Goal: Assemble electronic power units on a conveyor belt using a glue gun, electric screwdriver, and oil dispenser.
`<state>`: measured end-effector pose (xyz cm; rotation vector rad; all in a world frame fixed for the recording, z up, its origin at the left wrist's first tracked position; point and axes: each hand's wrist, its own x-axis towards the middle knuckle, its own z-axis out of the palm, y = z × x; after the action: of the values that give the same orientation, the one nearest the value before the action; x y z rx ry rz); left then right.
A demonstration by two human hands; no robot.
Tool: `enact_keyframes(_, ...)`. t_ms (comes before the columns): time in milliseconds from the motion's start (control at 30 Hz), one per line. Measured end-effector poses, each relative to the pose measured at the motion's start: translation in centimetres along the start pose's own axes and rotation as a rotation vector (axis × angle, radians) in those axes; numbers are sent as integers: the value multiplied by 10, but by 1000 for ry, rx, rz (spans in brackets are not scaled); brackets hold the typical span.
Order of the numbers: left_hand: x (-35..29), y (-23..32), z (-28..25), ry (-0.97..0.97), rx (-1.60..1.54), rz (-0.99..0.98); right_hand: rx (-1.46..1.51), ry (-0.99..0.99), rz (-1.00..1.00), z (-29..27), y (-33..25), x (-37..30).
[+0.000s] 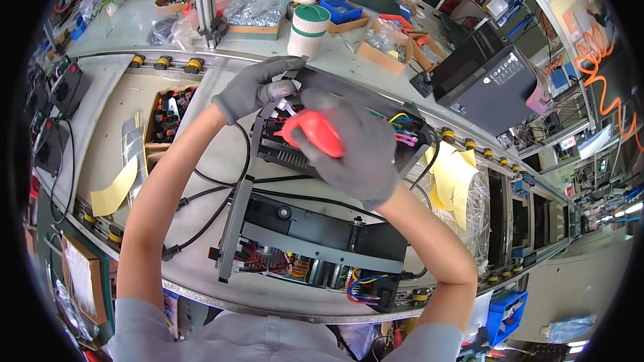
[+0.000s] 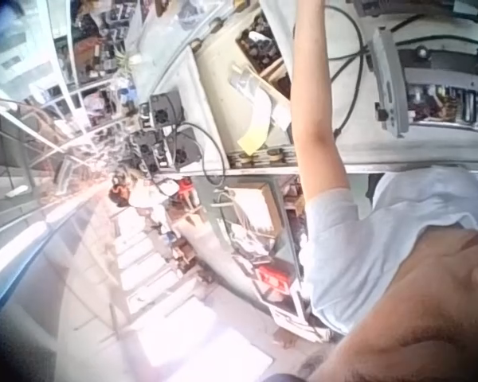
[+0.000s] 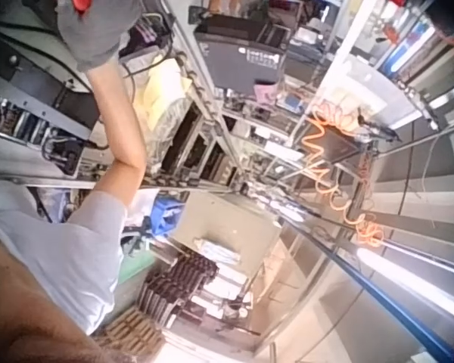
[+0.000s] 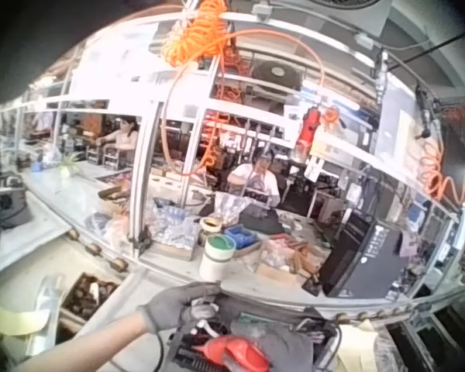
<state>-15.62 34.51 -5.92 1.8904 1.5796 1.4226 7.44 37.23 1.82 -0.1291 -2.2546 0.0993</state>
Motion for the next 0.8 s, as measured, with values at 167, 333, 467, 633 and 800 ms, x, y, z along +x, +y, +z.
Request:
enact_keyframes(167,6,-5,3,-15,-21,26,41,-54,38,29,10,-5)
enact_keyframes(333,6,-10,4,1,-69,37,39,-90,34,41,16,-3)
enact_keyframes(467,5,-10,3,19,-89,2,-27,-64,-43,29,15,5)
enact_keyframes(633,11,-7,8,18,-61,-51,-53,147,48,-1,15,-5)
enact_keyframes(800,7,-15,6,41,-60,-44,-44,119,64,6,10,0)
